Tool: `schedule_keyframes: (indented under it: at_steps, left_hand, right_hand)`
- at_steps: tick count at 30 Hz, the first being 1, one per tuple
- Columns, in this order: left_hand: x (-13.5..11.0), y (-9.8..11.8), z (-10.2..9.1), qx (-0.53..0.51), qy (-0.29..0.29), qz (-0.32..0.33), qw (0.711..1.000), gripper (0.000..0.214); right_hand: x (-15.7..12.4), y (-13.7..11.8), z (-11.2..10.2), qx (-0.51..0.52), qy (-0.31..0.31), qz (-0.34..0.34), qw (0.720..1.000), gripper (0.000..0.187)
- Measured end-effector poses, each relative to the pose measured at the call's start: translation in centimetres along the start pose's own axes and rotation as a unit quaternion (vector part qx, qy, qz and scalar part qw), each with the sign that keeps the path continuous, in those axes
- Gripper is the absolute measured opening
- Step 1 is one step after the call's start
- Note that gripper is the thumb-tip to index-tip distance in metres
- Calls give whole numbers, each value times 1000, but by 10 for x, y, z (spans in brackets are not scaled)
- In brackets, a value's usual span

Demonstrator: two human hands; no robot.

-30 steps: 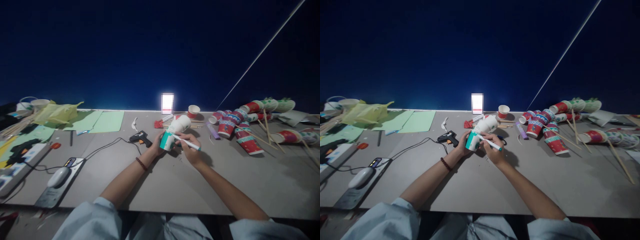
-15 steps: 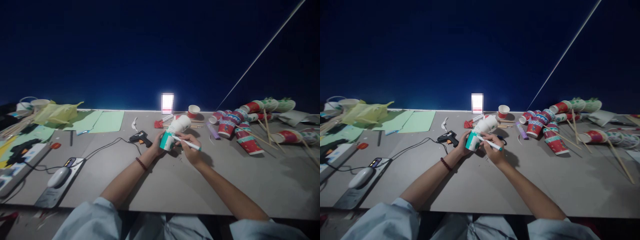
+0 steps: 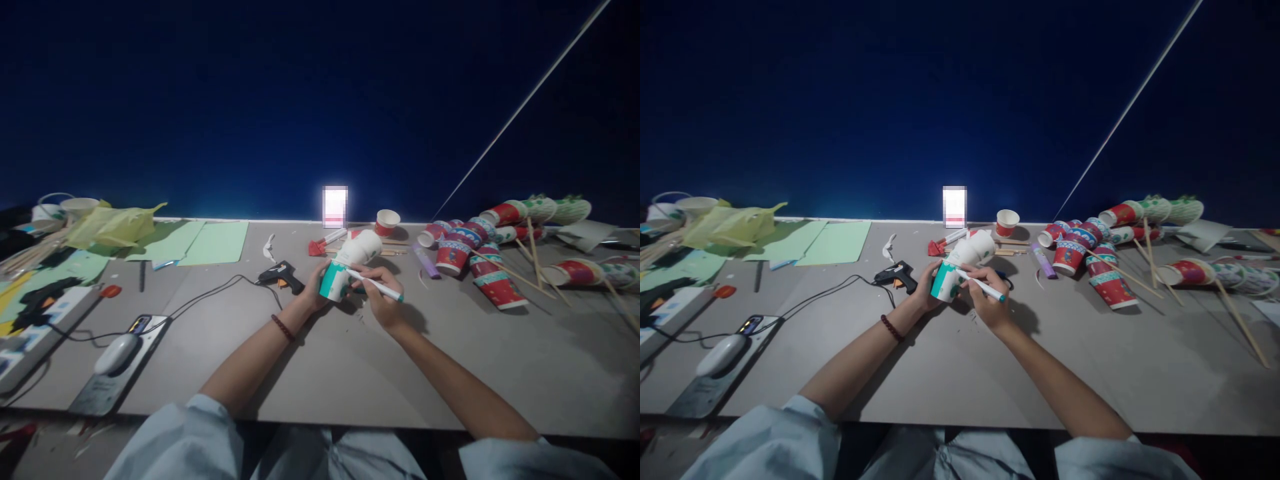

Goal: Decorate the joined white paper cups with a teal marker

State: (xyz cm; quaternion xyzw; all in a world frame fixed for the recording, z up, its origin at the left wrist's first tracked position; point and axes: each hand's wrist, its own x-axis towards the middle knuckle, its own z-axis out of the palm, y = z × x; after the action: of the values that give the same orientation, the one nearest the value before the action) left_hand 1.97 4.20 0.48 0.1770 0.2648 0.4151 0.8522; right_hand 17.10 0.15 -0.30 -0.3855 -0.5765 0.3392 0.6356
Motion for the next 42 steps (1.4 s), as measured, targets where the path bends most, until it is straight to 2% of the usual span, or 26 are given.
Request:
schedule_keyframes:
  at_steps: [15, 26, 35, 42]
  left_hand:
    - [1, 0, 0, 3, 14, -3, 1000, 38]
    - [2, -1, -2, 6, 4, 8, 1000, 35]
    - [0, 1, 0, 1, 1, -8, 1000, 38]
    - [1, 0, -2, 17, -3, 9, 1000, 35]
  right_hand:
    - [-1, -4, 1, -15, -19, -6, 1000, 9]
    - [-2, -6, 3, -7, -15, 10, 1000, 10]
    - [0, -3, 3, 7, 2, 10, 1000, 11]
    - [0, -2, 1, 10, -18, 3, 1000, 10]
